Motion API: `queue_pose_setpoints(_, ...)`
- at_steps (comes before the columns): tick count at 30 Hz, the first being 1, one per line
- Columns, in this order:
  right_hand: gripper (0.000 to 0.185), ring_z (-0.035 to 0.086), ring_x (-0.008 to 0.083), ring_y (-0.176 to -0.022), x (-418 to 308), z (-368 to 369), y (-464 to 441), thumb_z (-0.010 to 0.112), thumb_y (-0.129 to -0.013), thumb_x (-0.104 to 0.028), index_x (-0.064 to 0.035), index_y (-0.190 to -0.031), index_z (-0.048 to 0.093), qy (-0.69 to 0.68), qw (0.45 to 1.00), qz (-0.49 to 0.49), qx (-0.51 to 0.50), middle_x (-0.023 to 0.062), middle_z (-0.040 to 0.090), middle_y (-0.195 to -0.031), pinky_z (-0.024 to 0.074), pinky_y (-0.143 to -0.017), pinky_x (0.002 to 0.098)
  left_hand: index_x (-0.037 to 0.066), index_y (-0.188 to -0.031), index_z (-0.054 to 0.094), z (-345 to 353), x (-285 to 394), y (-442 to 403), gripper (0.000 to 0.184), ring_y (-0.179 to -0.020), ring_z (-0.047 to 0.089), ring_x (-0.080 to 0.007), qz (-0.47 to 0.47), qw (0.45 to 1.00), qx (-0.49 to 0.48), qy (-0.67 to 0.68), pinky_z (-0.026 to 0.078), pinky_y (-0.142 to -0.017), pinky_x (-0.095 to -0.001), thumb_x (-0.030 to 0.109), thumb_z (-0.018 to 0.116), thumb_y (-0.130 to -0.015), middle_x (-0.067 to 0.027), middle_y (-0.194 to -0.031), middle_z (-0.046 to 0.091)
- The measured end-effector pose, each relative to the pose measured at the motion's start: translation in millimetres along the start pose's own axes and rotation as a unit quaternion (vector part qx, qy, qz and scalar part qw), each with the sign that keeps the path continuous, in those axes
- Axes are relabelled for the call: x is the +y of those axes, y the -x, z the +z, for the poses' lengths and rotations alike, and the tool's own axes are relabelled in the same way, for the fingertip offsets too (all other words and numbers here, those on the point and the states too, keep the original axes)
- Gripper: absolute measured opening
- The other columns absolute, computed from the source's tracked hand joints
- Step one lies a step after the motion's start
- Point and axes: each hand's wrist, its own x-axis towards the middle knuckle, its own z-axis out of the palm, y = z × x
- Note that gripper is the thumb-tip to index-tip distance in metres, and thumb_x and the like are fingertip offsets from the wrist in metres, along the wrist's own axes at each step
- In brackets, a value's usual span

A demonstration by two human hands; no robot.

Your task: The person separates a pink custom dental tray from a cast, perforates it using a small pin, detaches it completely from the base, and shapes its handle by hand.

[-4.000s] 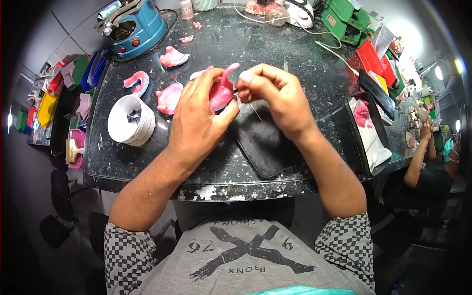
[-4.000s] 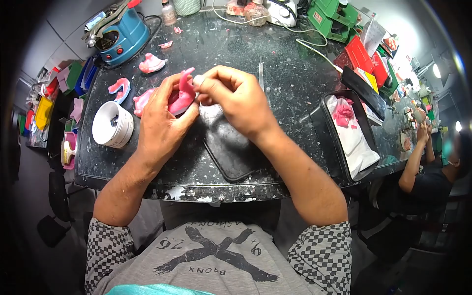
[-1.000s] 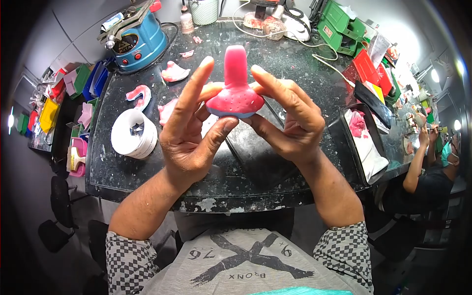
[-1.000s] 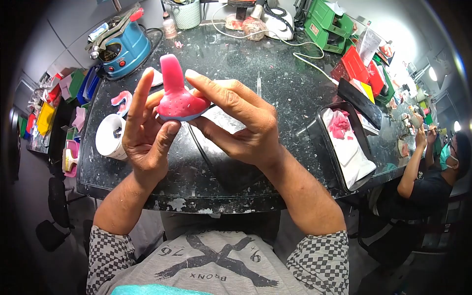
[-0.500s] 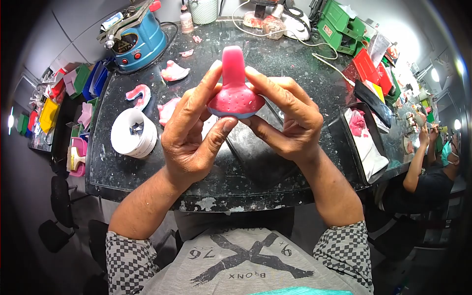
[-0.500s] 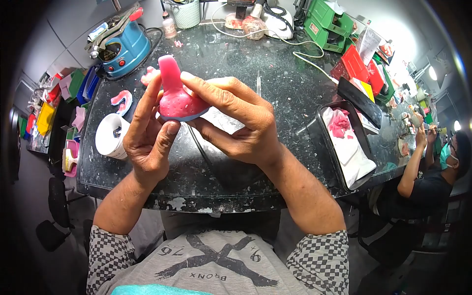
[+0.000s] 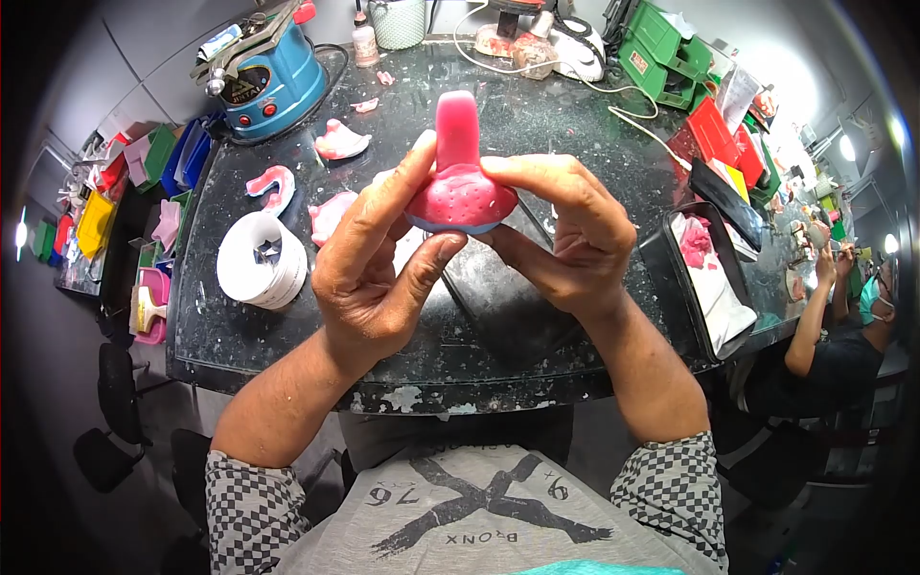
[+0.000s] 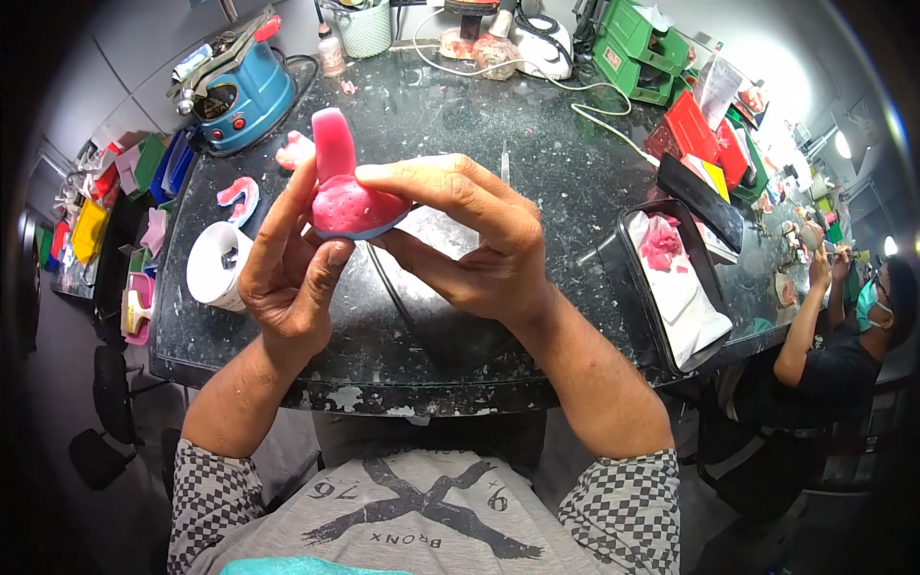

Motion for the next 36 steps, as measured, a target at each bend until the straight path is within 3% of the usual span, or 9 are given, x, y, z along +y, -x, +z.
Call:
queue_pose_setpoints(10, 0.050, 0.070, 0.0217, -0.098, 2.1, 2.6, 3.5, 0.085, -0.070, 0.002, -0.0030, -0.117, 0.068, -0.012, 1.000, -0.002, 0.010, 0.0121, 0.072, -0.111, 0.0560, -0.085, 0.0321, -0.006, -0.137, 0.043, -2.8, -2.6, 2.7, 0.056, -0.127, 0.054, -0.0277, 0.004, 0.999, -0.001, 0.048, 0.046, -0.109, -0.0417, -0.011, 0.068, -0.087, -0.0244, -0.141, 0.048)
queue_pose_setpoints(16, 0.060, 0.069, 0.0203, -0.094, -0.1, 4.4, 3.8, 0.079, -0.069, 0.008, -0.0027, -0.127, 0.065, -0.034, 0.998, 0.041, 0.023, 0.0120, 0.071, -0.104, 0.0553, -0.084, 0.0315, -0.006, -0.143, 0.039, 0.7, -1.2, 2.8, 0.065, -0.126, 0.053, -0.0246, -0.029, 0.999, 0.023, 0.039, 0.047, -0.107, -0.0410, -0.011, 0.069, -0.085, -0.0208, -0.143, 0.047)
queue_pose_setpoints(18, 0.065, 0.068, 0.0191, -0.092, 0.2, 3.0, 2.2, 0.074, -0.069, 0.009, -0.0024, -0.132, 0.062, -0.028, 0.998, 0.047, 0.003, 0.0116, 0.070, -0.101, 0.0549, -0.085, 0.0313, -0.006, -0.145, 0.038, -0.8, -2.4, 0.3, 0.068, -0.126, 0.052, -0.0241, -0.012, 1.000, -0.010, 0.020, 0.048, -0.106, -0.0407, -0.011, 0.069, -0.085, -0.0203, -0.145, 0.045)
queue_pose_setpoints(25, 0.068, 0.068, 0.0188, -0.093, 1.6, 3.6, 1.5, 0.073, -0.068, 0.009, -0.0036, -0.134, 0.062, -0.027, 0.999, 0.041, 0.004, 0.0113, 0.069, -0.102, 0.0546, -0.084, 0.0308, -0.006, -0.146, 0.039, -1.4, -4.4, -0.2, 0.068, -0.125, 0.053, -0.0243, -0.031, 0.999, -0.013, 0.016, 0.049, -0.105, -0.0401, -0.010, 0.069, -0.085, -0.0215, -0.148, 0.043)
queue_pose_setpoints(31, 0.069, 0.068, 0.0195, -0.094, -1.8, -0.6, 2.0, 0.071, -0.069, 0.007, -0.0049, -0.136, 0.061, -0.001, 0.998, 0.061, -0.028, 0.0108, 0.067, -0.105, 0.0547, -0.085, 0.0310, -0.006, -0.148, 0.036, 0.0, -3.1, -2.9, 0.068, -0.124, 0.054, -0.0241, 0.007, 1.000, -0.012, 0.025, 0.050, -0.105, -0.0403, -0.011, 0.066, -0.087, -0.0217, -0.148, 0.042)
queue_pose_setpoints(36, 0.068, 0.069, 0.0205, -0.097, -2.6, -2.0, 1.7, 0.071, -0.068, 0.006, -0.0048, -0.134, 0.062, 0.003, 0.998, 0.055, -0.037, 0.0111, 0.066, -0.109, 0.0549, -0.086, 0.0317, -0.010, -0.147, 0.037, -0.8, -1.8, -4.6, 0.067, -0.123, 0.054, -0.0245, 0.006, 1.000, -0.028, 0.004, 0.050, -0.105, -0.0384, -0.010, 0.066, -0.087, -0.0194, -0.137, 0.048)
